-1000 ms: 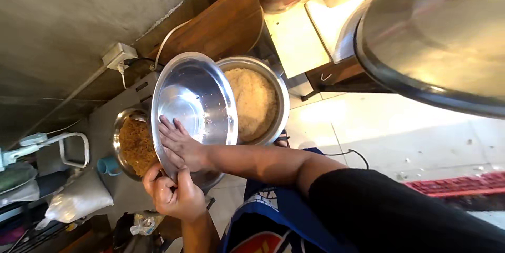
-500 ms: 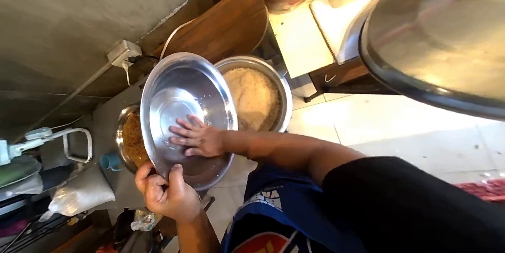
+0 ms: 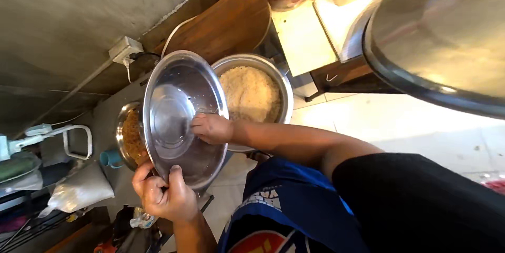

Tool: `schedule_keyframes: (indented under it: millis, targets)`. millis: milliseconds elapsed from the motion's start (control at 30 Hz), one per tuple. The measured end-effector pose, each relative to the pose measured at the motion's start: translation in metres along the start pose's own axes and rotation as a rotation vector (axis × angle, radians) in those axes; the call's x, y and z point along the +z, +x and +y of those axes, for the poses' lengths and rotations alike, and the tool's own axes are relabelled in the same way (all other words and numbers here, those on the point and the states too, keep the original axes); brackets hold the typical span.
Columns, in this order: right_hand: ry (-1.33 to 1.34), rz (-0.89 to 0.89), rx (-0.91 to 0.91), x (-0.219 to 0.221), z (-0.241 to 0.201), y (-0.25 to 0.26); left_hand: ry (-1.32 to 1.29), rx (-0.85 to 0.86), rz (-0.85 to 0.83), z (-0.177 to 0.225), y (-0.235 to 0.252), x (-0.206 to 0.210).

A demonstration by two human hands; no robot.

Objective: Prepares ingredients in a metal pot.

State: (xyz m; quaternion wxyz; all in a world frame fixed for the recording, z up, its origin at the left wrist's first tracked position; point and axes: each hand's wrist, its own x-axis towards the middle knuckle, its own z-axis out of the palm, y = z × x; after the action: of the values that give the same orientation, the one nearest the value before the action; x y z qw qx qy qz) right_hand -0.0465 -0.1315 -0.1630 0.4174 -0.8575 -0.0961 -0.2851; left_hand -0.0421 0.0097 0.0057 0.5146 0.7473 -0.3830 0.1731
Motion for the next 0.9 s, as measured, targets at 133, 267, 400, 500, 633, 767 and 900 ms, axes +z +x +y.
schedule_keyframes:
  millis: [133,267,400,500,633,767,900]
  targets:
    - [0.050,0.101,-0.174,-0.002,-0.017,0.010,-0.004,-0.017,-0.015,0.004,-0.005,0.005]
    - [-0.009,0.025,-0.044,0.005,0.006,-0.015,-0.018,-0.005,0.001,0.002,0.000,-0.003]
    - [-0.003,0.011,-0.031,0.000,-0.006,-0.013,-0.017,-0.011,0.016,0.001,-0.001,-0.001]
    - [0.046,-0.042,-0.098,0.006,-0.012,-0.018,-0.018,-0.008,0.018,0.003,0.000,0.000]
    - [0.000,-0.195,0.060,0.006,0.004,-0.033,0.015,-0.004,0.029,0.002,0.003,-0.005]
    - [0.018,-0.144,-0.086,0.005,-0.011,-0.026,0.010,-0.012,0.022,0.001,0.000,0.000]
    - [-0.003,-0.216,-0.022,0.007,0.016,-0.035,0.016,0.010,0.010,0.001,0.003,-0.003]
